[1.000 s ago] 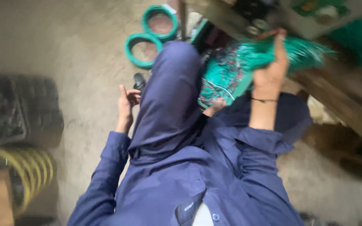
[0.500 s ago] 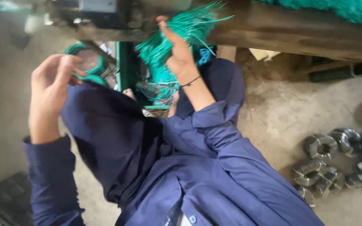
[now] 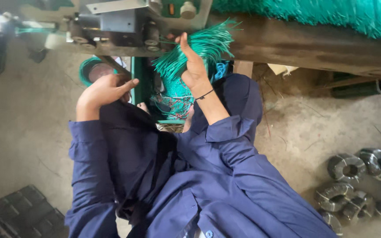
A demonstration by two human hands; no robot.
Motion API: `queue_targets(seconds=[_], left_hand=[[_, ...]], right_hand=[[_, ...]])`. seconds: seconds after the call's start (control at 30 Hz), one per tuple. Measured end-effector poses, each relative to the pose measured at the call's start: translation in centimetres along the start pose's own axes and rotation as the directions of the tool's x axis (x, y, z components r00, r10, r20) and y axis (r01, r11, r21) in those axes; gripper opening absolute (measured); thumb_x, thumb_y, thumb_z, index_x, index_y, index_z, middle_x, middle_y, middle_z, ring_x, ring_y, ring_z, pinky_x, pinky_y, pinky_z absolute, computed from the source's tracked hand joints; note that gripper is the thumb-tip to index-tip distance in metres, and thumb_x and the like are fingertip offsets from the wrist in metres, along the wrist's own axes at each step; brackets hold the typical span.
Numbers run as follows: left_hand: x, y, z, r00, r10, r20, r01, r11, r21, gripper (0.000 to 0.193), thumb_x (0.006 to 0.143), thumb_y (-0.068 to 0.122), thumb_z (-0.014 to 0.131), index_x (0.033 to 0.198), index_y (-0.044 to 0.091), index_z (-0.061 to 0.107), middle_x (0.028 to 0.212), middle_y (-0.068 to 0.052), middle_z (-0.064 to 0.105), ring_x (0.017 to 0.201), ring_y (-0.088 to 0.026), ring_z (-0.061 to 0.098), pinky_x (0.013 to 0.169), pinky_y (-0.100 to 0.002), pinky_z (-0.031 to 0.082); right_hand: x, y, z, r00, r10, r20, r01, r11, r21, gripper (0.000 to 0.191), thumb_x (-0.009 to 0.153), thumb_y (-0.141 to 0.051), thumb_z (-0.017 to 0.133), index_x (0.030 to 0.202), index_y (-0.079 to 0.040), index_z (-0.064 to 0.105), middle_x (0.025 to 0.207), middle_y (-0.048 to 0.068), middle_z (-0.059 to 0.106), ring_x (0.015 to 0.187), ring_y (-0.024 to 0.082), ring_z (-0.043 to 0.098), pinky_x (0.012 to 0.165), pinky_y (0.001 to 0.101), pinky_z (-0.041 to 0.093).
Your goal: The person sits on the floor and feeds a bundle of green wires into a machine, then removes the processed wires and places them on a nearby table. The person repeats this process with another bundle of wires.
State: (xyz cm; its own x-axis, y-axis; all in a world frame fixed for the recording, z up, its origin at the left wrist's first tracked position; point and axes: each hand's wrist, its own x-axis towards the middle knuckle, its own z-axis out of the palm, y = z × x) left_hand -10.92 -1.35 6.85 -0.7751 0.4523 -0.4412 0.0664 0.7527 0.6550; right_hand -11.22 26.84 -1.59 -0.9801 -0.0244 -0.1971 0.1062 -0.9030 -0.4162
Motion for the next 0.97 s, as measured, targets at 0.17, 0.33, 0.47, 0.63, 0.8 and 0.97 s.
queue_targets(seconds=[0.17,0.33,0.47,0.63,0.8,0.97], left_hand=[[-0.2,0.2,-0.3,0.999,-0.014,-0.042,0.018,0.996,0.089,0.055,0.101,0.052,0.058,0.090,0.000,0.072,0.074,-0.013,0.075,0.068,-0.023,0.075,0.067,-0.037,0.058],[-0.8,0.0,-0.7,0.998,-0.007,-0.056,0.009,0.999,0.045,0.052,0.101,0.050,0.057,0.096,0.001,0.072,0.075,-0.012,0.076,0.068,-0.023,0.075,0.067,-0.037,0.057],[-1.4,-0.1,-1.0,0.997,0.004,-0.074,-0.002,1.000,0.026,0.051,0.101,0.049,0.056,0.099,0.000,0.072,0.074,-0.012,0.075,0.068,-0.023,0.075,0.067,-0.037,0.058],[-1.9,0.0,-1.2,0.996,0.006,-0.091,-0.003,1.000,0.026,0.050,0.101,0.048,0.057,0.102,0.000,0.072,0.074,-0.012,0.075,0.068,-0.023,0.075,0.068,-0.036,0.058],[-1.9,-0.1,-1.1,0.995,0.020,-0.094,-0.018,0.999,0.027,0.049,0.100,0.048,0.057,0.104,0.001,0.072,0.074,-0.013,0.075,0.068,-0.023,0.075,0.068,-0.037,0.057],[-1.8,-0.5,-1.3,0.996,0.033,-0.082,-0.031,0.999,0.028,0.053,0.102,0.050,0.057,0.104,-0.001,0.071,0.078,-0.015,0.075,0.071,-0.026,0.075,0.069,-0.040,0.057]], right_hand=[[1.2,1.5,-2.1,0.996,0.057,0.073,-0.056,0.998,-0.018,0.018,0.097,-0.020,0.075,0.107,-0.008,0.066,0.096,0.002,0.066,0.088,0.018,0.068,0.085,0.0432,0.059],[0.6,0.1,-1.9,0.969,0.003,0.248,0.009,0.999,-0.049,0.031,0.098,-0.016,0.081,0.126,-0.013,0.069,0.081,-0.003,0.054,0.077,0.014,0.061,0.082,0.0417,0.062],[0.3,-1.3,0.2,1.000,0.003,0.009,-0.002,0.994,-0.110,0.036,0.089,-0.038,0.075,0.106,-0.009,0.062,0.093,0.004,0.065,0.087,0.026,0.071,0.077,0.0452,0.062],[0.3,-0.2,0.2,1.000,-0.022,-0.018,0.019,0.993,-0.117,0.034,0.095,-0.037,0.076,0.110,-0.009,0.064,0.086,0.001,0.057,0.081,0.023,0.068,0.075,0.0444,0.060],[0.2,-0.1,-1.2,0.945,0.026,0.325,-0.010,0.999,-0.049,0.038,0.106,-0.016,0.079,0.142,-0.018,0.066,0.081,-0.004,0.051,0.077,0.013,0.059,0.085,0.0398,0.057],[-2.0,-0.8,-0.6,0.997,0.075,0.013,-0.075,0.996,0.048,0.040,0.104,-0.027,0.070,0.134,-0.008,0.052,0.105,0.004,0.063,0.098,0.023,0.067,0.095,0.0501,0.058]])
